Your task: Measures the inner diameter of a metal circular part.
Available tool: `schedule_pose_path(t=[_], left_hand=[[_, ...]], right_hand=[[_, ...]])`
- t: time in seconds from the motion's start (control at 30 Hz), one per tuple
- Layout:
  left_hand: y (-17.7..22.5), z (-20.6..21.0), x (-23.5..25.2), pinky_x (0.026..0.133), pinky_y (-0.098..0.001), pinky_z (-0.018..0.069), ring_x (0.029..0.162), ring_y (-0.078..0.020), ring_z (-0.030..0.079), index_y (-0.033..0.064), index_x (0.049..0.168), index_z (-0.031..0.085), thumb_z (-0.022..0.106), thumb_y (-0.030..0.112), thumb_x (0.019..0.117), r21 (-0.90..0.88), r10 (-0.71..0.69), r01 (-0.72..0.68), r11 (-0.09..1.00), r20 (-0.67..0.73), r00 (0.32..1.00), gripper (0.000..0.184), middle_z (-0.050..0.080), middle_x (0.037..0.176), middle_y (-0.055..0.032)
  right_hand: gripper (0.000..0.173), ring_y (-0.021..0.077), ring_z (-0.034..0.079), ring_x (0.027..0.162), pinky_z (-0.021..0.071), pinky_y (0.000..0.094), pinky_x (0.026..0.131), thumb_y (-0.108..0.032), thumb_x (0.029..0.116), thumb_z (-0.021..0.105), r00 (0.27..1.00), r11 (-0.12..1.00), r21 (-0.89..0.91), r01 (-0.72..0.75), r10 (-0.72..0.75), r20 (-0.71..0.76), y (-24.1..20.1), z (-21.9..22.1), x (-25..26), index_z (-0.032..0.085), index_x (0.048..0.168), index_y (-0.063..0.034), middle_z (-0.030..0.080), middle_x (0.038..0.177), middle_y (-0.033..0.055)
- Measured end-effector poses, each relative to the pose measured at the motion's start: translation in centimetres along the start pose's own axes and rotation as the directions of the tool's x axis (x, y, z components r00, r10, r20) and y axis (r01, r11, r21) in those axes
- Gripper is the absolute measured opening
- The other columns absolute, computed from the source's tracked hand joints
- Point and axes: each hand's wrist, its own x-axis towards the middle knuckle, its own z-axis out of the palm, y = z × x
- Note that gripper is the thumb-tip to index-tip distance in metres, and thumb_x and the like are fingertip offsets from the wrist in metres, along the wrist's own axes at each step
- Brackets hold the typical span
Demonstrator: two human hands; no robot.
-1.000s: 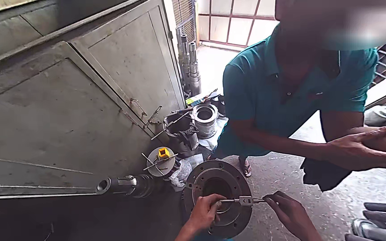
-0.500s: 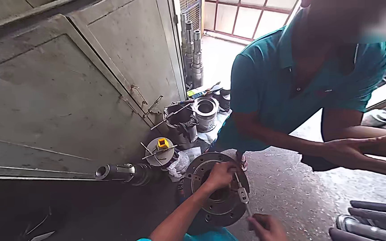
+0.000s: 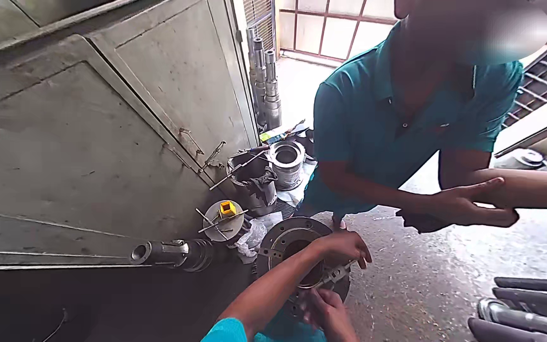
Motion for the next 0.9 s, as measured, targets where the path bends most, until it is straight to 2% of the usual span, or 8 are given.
schedule_pose_path(t=[0.13, 0.2, 0.27, 0.33, 0.43, 0.53, 0.63, 0.9], left_hand=[[2.8, 1.5, 1.0, 0.095, -0.0570, 0.0527, 0.102, -0.0280, 0.072, 0.0082, 0.116, 0.076, 0.063, 0.009, 0.0979, 0.262, -0.009, -0.047, 0.964, 0.209, 0.978, 0.022, 0.077, 0.107, -0.0114], [3.0, 1.6, -1.8, 0.095, -0.0631, 0.0513, 0.111, -0.0343, 0.068, 0.0172, 0.133, 0.067, 0.059, 0.016, 0.1011, 0.373, -0.040, 0.011, 0.928, 0.072, 0.997, 0.033, 0.073, 0.115, -0.0136], [1.7, 1.7, -6.2, 0.091, -0.0642, 0.0530, 0.109, -0.0356, 0.069, 0.0223, 0.137, 0.065, 0.054, 0.025, 0.1041, 0.324, -0.095, 0.148, 0.935, -0.173, 0.980, 0.034, 0.073, 0.113, -0.0137], [-0.7, 2.6, -11.6, 0.092, -0.0623, 0.0540, 0.106, -0.0327, 0.071, 0.0184, 0.127, 0.071, 0.054, 0.032, 0.1037, 0.176, -0.169, 0.245, 0.953, -0.360, 0.918, 0.032, 0.075, 0.110, -0.0125], [-3.4, 6.2, -17.2, 0.091, -0.0470, 0.0583, 0.097, -0.0180, 0.074, 0.0142, 0.121, 0.075, 0.062, 0.029, 0.1005, -0.065, -0.165, 0.154, 0.986, -0.506, 0.847, 0.028, 0.077, 0.108, -0.0061], [-3.1, 10.0, -17.7, 0.087, -0.0350, 0.0607, 0.091, -0.0113, 0.075, 0.0109, 0.119, 0.077, 0.063, 0.015, 0.0988, -0.129, -0.162, 0.101, 0.987, -0.697, 0.699, 0.025, 0.078, 0.104, -0.0036], [-4.4, 9.4, -15.9, 0.086, -0.0381, 0.0618, 0.092, -0.0146, 0.075, 0.0123, 0.110, 0.079, 0.062, 0.013, 0.0987, 0.104, 0.003, 0.151, 0.983, -0.834, 0.552, 0.021, 0.078, 0.101, -0.0032], [-4.3, 1.1, -9.6, 0.093, -0.0502, 0.0572, 0.108, -0.0244, 0.071, 0.0198, 0.123, 0.075, 0.053, 0.018, 0.1042, 0.245, 0.009, 0.191, 0.950, -0.637, 0.771, 0.028, 0.074, 0.120, -0.0051]], right_hand=[[0.016, 0.0150, 0.064, 0.052, 0.0545, 0.0299, 0.047, -0.007, 0.1057, 0.046, 0.970, 0.974, 0.224, 0.047, 0.009, -0.243, -0.7, 4.3, 2.4, 0.059, 0.107, 0.0027, 0.069, 0.070, 0.0084], [0.024, 0.0166, 0.068, 0.058, 0.0580, 0.0318, 0.052, -0.011, 0.1074, 0.045, 0.997, 0.993, 0.105, 0.057, -0.052, -0.053, -1.1, 1.9, 1.3, 0.063, 0.105, 0.0041, 0.073, 0.075, 0.0100], [0.023, 0.0098, 0.070, 0.063, 0.0610, 0.0287, 0.059, -0.012, 0.1032, 0.054, 0.955, 0.939, -0.173, 0.296, -0.286, 0.080, -1.6, -2.2, 0.2, 0.074, 0.102, -0.0003, 0.075, 0.079, 0.0032], [0.021, 0.0038, 0.068, 0.065, 0.0602, 0.0254, 0.060, -0.019, 0.1008, 0.059, 0.781, 0.688, -0.472, 0.551, -0.624, 0.001, -2.1, -6.3, 0.2, 0.077, 0.102, -0.0072, 0.075, 0.083, -0.0021], [0.030, 0.0147, 0.068, 0.078, 0.0563, 0.0338, 0.065, -0.030, 0.0976, 0.058, 0.563, 0.289, -0.846, 0.448, -0.826, 0.016, -4.2, -12.1, 2.7, 0.079, 0.109, -0.0119, 0.076, 0.106, 0.0055], [0.036, 0.0260, 0.071, 0.096, 0.0562, 0.0471, 0.080, -0.041, 0.0993, 0.054, 0.681, 0.208, -0.896, 0.393, -0.720, 0.132, -4.3, -15.5, 5.0, 0.080, 0.100, -0.0157, 0.077, 0.108, 0.0042], [0.048, 0.0284, 0.071, 0.074, 0.0563, 0.0512, 0.067, -0.039, 0.1027, 0.044, 0.774, 0.250, -0.912, 0.324, -0.625, 0.104, -2.9, -14.8, 3.5, 0.075, 0.086, -0.0062, 0.072, 0.079, 0.0096], [0.037, 0.0308, 0.071, 0.069, 0.0546, 0.0569, 0.062, -0.031, 0.1017, 0.052, 0.926, 0.301, -0.936, 0.184, -0.371, 0.063, -1.0, -10.3, -2.8, 0.075, 0.086, -0.0068, 0.071, 0.074, 0.0106]])
